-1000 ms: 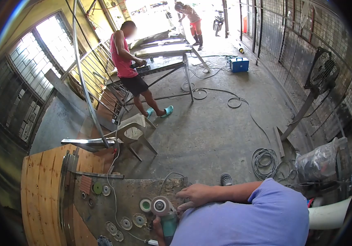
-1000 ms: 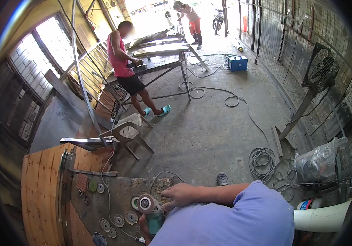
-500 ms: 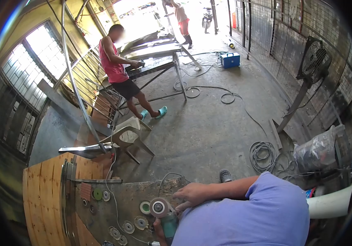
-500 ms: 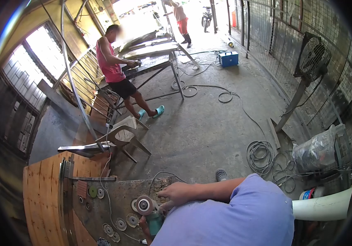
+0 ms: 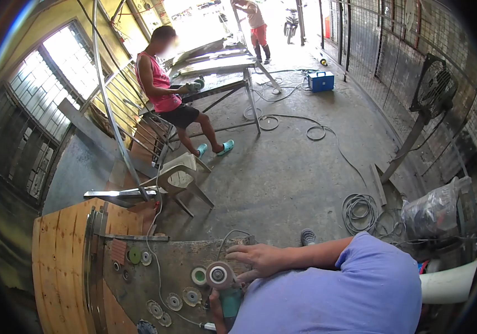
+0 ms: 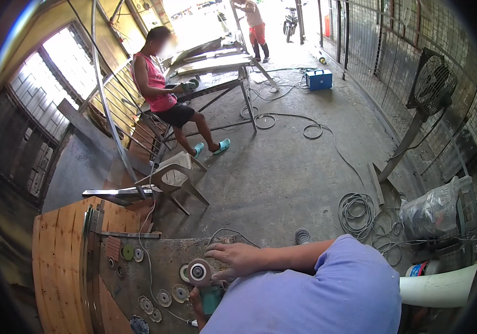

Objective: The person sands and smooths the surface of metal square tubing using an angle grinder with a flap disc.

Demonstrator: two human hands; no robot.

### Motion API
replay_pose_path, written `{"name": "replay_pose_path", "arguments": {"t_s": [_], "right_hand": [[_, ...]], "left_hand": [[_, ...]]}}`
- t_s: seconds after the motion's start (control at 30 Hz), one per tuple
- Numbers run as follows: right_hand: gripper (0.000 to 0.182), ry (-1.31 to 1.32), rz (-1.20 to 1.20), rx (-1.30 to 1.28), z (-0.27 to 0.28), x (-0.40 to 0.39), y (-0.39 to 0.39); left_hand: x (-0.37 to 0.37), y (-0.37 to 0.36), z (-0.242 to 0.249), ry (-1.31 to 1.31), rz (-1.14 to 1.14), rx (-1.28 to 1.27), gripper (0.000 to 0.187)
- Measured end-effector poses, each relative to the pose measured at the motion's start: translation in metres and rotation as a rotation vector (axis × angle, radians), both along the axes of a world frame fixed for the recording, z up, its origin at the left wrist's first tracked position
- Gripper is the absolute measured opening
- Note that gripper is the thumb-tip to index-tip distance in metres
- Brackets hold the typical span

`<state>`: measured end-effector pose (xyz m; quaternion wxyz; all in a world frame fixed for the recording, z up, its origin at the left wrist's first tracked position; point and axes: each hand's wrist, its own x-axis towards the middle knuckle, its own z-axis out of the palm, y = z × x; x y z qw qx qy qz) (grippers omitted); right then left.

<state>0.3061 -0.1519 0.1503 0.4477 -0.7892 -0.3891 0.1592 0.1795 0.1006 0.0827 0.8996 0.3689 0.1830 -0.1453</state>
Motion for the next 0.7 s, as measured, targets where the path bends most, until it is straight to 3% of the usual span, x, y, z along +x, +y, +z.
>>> {"name": "replay_pose_path", "arguments": {"t_s": [0.47,0.7], "right_hand": [[0.087,-0.361,0.138,0.093,0.003,0.000,0.062],[0.086,-0.350,0.134,0.085,0.008,-0.002,0.066]], "left_hand": [[-0.012,0.011,-0.004,-0.003,0.043,0.032,0.068],[-0.014,0.013,-0.005,-0.010,0.052,0.041,0.066]]}}
